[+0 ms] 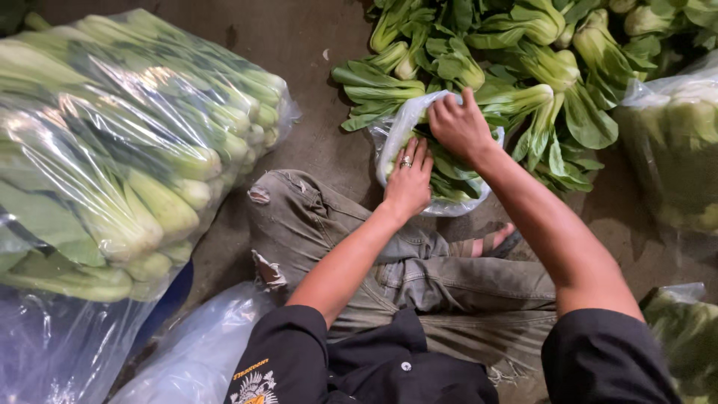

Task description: The person sits on the floor of a produce warehouse and packs bok choy. They pick individual stalks from piles on the floor, gather a bunch in their hands, and place the bunches into a plastic-lined basket, repeating to fill the basket.

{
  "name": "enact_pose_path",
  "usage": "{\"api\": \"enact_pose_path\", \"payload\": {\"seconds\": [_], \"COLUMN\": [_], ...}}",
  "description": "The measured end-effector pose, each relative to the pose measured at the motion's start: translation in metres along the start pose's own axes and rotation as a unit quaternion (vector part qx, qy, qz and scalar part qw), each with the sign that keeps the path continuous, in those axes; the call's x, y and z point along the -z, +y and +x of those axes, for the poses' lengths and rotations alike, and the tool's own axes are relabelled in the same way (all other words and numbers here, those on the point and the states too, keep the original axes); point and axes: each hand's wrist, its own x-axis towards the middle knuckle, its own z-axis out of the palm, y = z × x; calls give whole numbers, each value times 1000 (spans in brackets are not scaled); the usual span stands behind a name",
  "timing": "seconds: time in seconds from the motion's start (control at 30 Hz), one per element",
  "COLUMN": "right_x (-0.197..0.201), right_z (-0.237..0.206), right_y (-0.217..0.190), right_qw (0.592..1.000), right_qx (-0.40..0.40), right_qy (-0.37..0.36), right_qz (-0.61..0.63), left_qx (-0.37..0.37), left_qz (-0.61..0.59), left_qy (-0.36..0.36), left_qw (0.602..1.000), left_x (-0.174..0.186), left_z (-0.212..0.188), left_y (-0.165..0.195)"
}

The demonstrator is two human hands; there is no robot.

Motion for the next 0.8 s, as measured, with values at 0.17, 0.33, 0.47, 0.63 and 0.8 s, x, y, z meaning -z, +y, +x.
{"api": "enact_pose_path", "payload": {"seconds": [0.17,0.33,0.47,0.63,0.8], "right_x": [-22,-16,18,69,68], "right_z": [-14,-22,-34,-37,-38], "right_y": [-6,4,19,-4,-25], "right_qw": [983,943,889,907,961], "right_qx": [-52,-58,-98,-188,-167], "right_qy": [133,103,149,105,-10], "right_qz": [118,311,421,361,219], "left_qx": [0,140,240,217,-3], "left_qz": [-61,-421,-441,-242,-105], "left_qy": [45,100,268,224,63], "left_qw": [997,891,822,919,992], "left_x": [-4,19,55,66,42], "left_z": [6,22,18,2,-24], "left_y": [-4,-38,-71,-43,-1]}}
